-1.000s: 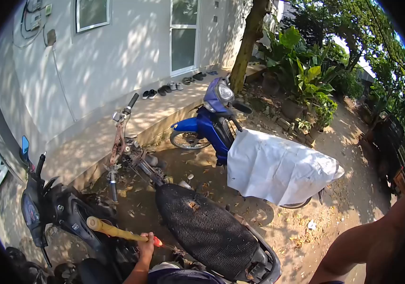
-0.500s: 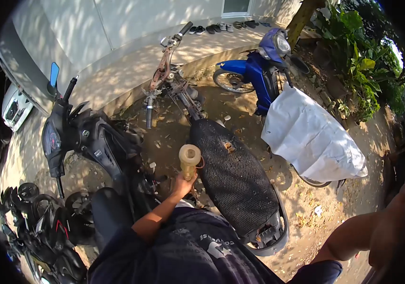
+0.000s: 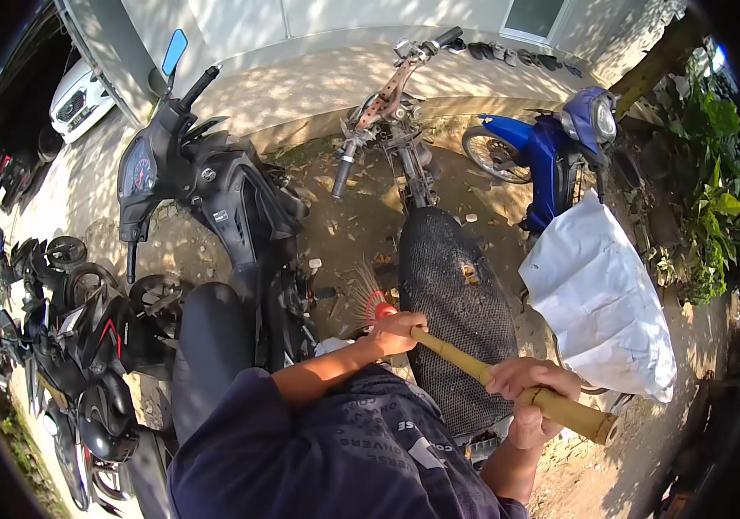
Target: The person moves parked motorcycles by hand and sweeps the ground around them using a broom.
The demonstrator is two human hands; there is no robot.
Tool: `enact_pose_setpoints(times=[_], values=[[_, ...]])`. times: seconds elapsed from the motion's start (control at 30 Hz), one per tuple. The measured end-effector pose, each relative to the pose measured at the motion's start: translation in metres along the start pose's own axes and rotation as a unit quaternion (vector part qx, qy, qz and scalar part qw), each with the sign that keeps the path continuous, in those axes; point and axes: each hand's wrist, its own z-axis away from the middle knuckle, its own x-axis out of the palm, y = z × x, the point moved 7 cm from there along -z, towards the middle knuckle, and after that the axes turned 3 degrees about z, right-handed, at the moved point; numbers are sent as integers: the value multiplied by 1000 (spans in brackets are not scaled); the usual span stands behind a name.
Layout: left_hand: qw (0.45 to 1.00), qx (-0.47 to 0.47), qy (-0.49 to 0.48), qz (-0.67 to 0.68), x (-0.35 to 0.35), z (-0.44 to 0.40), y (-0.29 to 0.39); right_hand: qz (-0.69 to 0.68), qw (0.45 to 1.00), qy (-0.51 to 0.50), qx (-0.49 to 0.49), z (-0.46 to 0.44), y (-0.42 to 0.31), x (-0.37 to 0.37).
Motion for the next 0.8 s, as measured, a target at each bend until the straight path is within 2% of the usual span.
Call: enact_pose_setpoints(times=[0.1,0.13,0.17,0.23,0.3,0.33,0.43,0.47,0.57,0.6,0.7,0.73,0.8], values=[[993,-86,24,-75,-23,-7,-11,48,989,122,63,4,23,-11],[986,-159,-10,-42,-31,-9,-20,37,988,131,67,9,34,-10],[983,-159,6,-92,-31,-7,-48,49,988,111,91,16,51,-5],[991,-108,30,-75,-36,-4,-59,71,985,71,143,37,86,6],[992,-103,-11,-75,-27,-5,-70,130,978,34,158,50,107,23],[992,-99,-29,-75,-24,-10,-77,140,982,4,129,48,103,31],[996,-41,15,-73,-30,-36,-89,200,974,-84,71,26,92,45],[994,-71,47,-71,-38,-40,-86,243,961,-126,45,20,88,50],[990,-17,17,-141,-55,-64,-75,278,944,-176,11,2,63,64],[992,16,22,-121,-66,-69,-50,270,950,-153,9,-2,53,61],[997,-4,21,-73,-83,-68,-13,257,962,-89,-18,-7,26,44],[998,-5,16,-66,-91,-65,3,234,970,-61,12,-2,28,38],[994,-4,69,-80,-91,-58,-12,199,977,17,69,10,45,29]])
